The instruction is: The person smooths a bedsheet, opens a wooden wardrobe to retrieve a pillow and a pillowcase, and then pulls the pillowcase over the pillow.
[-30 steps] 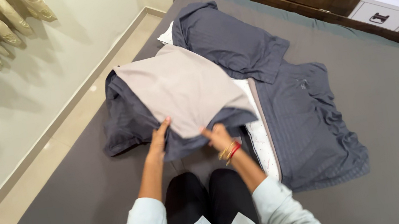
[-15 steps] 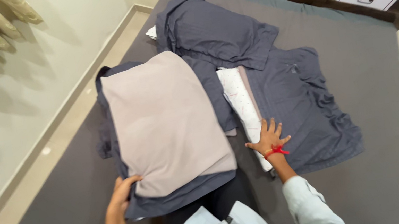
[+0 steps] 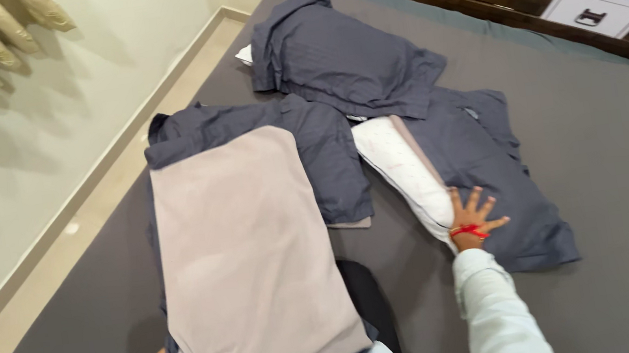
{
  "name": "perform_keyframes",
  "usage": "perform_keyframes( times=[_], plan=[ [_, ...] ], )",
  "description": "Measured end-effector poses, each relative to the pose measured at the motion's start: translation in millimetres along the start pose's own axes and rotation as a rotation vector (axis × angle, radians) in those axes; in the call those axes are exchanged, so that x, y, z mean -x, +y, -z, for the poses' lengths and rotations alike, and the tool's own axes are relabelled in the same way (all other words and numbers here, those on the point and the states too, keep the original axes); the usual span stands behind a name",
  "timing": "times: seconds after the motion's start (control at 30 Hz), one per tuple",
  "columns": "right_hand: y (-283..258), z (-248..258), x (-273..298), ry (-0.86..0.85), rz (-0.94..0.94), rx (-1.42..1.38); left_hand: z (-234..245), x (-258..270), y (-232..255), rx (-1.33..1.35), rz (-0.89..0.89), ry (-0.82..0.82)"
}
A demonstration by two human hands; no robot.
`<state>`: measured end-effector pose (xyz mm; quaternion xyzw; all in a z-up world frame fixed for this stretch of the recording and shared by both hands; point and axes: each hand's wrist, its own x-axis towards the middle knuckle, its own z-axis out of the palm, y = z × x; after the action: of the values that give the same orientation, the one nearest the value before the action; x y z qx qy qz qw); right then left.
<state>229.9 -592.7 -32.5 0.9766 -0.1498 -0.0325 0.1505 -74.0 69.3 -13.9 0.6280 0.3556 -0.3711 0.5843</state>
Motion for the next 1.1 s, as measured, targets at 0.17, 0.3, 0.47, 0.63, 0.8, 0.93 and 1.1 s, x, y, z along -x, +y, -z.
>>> perform_keyframes(
  times=[0.17,0.3,0.47,0.63,0.8,0.93,1.1],
  plan=[
    [-17,19,-26,-0.228,0.126,-0.189,17,13,33,-0.305,0.059,0.104],
    [-106,13,-42,-0.159,0.395,-0.920,63,-20,113,-0.258,-0.278,0.513],
    [-211,10,-71,-0.636,0.167,-1.204,79,-90,225,-0.019,-0.374,0.685],
    [-276,11,-85,-0.634,-0.006,-1.364,53,-159,293,0.157,-0.455,0.513],
    [-303,41,-86,-0.705,-0.124,-1.507,24,-164,316,-0.153,-0.136,0.865],
    [-308,85,-95,-0.360,0.075,-1.635,27,-180,285,-0.217,-0.310,1.110],
    [-287,150,-148,0.177,0.201,-1.593,31,-203,247,0.228,-0.568,0.891]
  ],
)
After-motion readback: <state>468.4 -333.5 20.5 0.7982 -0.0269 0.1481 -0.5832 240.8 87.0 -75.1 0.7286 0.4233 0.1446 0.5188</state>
